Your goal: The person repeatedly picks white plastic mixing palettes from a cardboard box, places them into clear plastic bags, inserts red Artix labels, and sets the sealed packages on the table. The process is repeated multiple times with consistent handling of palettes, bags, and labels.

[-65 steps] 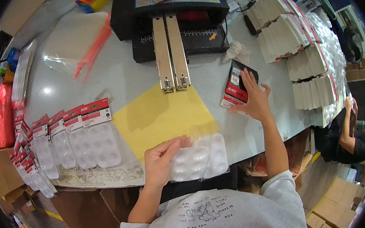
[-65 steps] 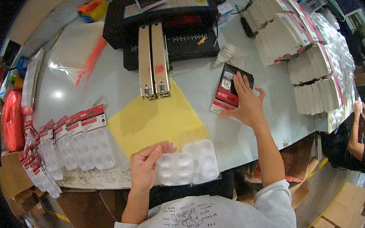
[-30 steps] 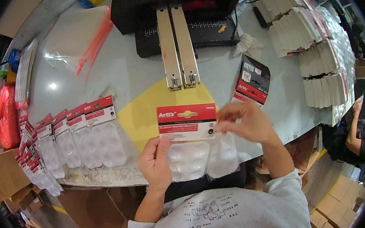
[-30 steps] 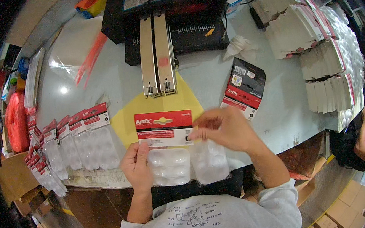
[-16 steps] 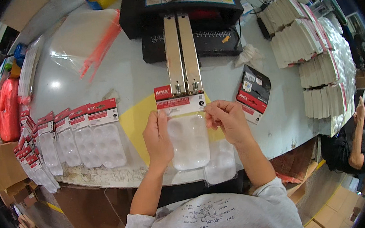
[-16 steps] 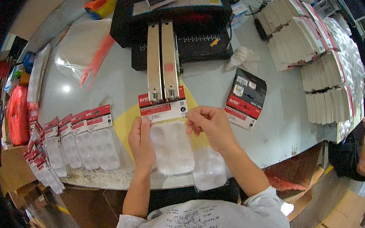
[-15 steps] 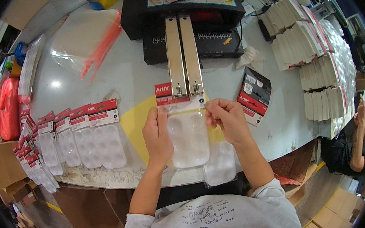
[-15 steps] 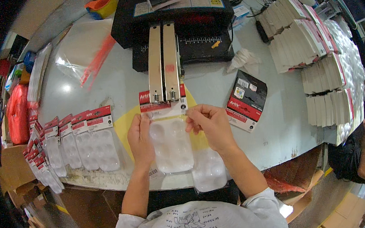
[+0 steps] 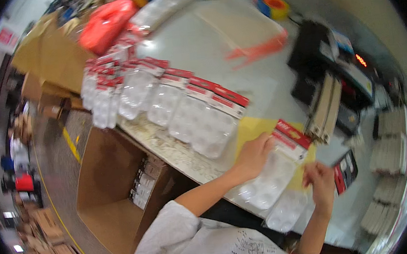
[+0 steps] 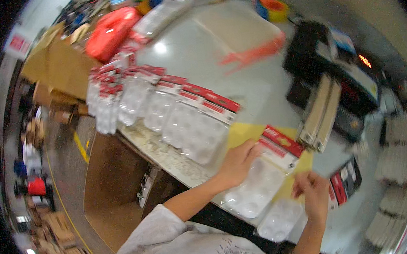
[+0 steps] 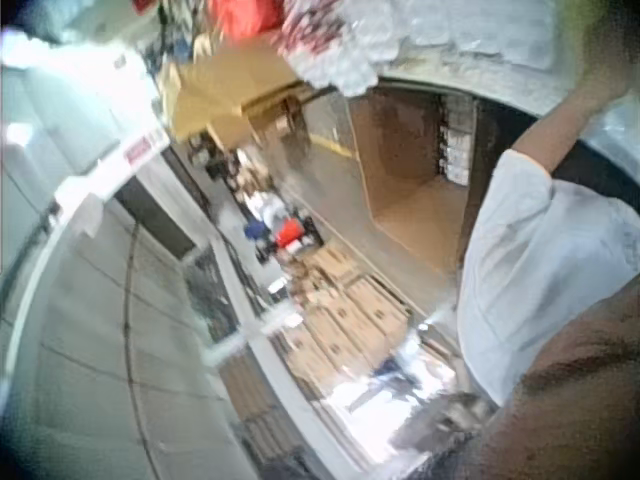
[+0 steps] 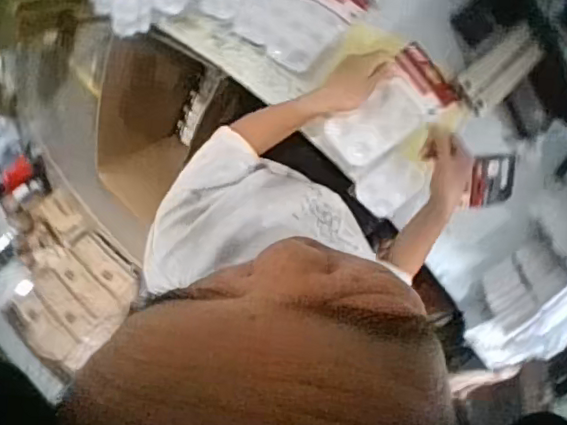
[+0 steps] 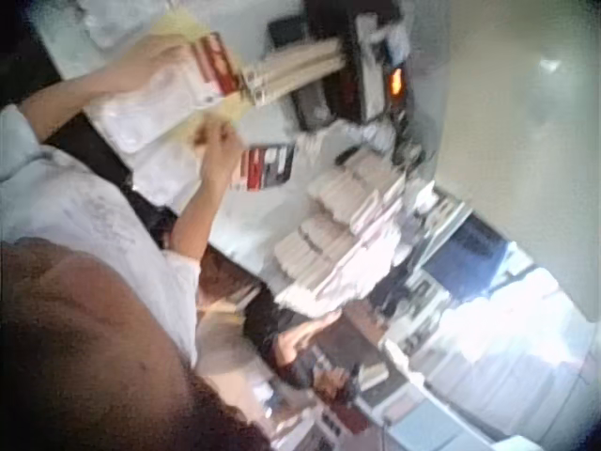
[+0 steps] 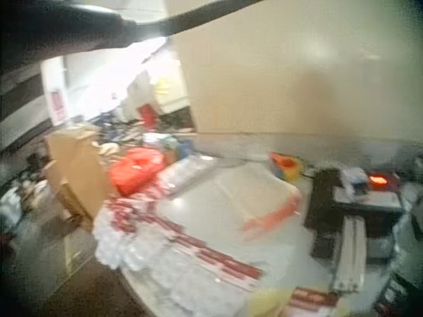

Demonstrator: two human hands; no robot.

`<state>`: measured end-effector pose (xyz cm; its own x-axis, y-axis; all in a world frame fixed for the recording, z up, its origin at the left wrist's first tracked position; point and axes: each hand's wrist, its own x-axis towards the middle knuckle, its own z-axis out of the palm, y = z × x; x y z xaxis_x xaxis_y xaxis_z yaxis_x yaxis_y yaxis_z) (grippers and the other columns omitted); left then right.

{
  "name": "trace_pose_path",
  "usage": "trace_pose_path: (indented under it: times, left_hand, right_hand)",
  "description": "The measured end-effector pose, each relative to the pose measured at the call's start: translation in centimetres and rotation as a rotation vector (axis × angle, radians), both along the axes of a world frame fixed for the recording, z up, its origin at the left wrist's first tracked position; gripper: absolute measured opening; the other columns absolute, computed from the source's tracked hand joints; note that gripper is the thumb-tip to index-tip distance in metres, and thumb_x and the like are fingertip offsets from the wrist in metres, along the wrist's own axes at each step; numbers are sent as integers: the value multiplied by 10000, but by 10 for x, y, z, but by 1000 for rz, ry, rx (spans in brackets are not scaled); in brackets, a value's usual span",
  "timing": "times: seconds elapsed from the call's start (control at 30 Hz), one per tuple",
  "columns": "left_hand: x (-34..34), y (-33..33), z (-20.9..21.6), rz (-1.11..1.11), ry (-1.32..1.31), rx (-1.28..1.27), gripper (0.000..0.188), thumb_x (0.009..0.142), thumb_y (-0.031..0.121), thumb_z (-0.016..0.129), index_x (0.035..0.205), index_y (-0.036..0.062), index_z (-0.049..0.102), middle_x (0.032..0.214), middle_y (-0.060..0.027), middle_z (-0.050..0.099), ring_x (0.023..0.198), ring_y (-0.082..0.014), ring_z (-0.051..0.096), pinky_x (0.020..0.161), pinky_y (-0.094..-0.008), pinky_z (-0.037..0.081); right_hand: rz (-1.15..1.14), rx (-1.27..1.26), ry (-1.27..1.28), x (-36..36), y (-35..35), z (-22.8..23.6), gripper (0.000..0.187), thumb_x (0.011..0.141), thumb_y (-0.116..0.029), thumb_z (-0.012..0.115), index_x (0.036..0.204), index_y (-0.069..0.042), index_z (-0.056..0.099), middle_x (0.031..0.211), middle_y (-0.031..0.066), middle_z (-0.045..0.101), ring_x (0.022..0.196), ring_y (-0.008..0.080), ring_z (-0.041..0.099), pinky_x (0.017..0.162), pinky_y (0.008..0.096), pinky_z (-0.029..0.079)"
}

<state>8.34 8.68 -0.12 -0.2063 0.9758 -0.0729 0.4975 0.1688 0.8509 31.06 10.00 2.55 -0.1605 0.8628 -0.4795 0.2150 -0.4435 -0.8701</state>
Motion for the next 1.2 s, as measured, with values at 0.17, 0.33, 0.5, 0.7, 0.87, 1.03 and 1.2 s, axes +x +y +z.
trace_pose_path:
  times: [0.17,0.33,0.5,0.7,0.87,1.03,1.2]
  left_hand:
    - [-141,-7,22,240,137,-18,256,914,274,533,1004,37,567,957,-212,589,919,-363,571,784,-424,442]
    - [-312,-40,28,698,887,490,578,847,288,625,1303,-3,422,1314,-208,440,1251,-364,373,1056,-453,263]
    - [-456,-124,-43,1524,295,450,698,903,479,480,1397,24,293,1392,-243,344,1275,-356,356,1052,-392,280]
    - [-483,-72,-100,1310,-110,645,632,957,470,373,1417,46,279,1438,-208,307,1311,-315,326,1069,-366,248]
    - [-482,-31,-73,1245,55,436,636,965,472,323,1451,77,213,1501,-224,152,1403,-320,129,1117,-386,127]
    - [-538,-54,-62,1208,-108,916,668,963,474,332,1447,40,179,1508,-179,134,1376,-304,181,1111,-391,149]
    - [-606,-49,-75,941,-790,856,712,950,556,310,1413,19,245,1436,-118,317,1281,-286,351,1058,-391,280]
  right_hand:
    - [453,664,-123,-110,-17,11,500,775,-240,716,1187,-31,525,1122,135,564,1054,258,540,827,355,438]
    - [827,920,-621,-237,-15,-28,930,628,-580,714,1400,-196,365,1493,220,144,1361,425,144,974,593,206]
    - [910,973,-802,-253,-17,-51,919,628,-672,647,1410,-287,354,1516,229,58,1381,447,34,956,624,143]
    - [869,1052,-788,-264,-12,-50,867,627,-667,659,1376,-308,413,1518,220,74,1385,424,55,961,611,149]
    - [836,1034,-771,-289,-5,-50,868,608,-682,666,1357,-302,445,1518,200,108,1389,403,76,968,597,139]
    - [789,1005,-737,-294,-7,-48,867,608,-700,657,1347,-292,455,1514,185,140,1389,392,97,983,572,125]
    - [795,1056,-684,-291,-6,-48,821,662,-704,608,1349,-281,455,1516,176,151,1390,372,125,987,564,132]
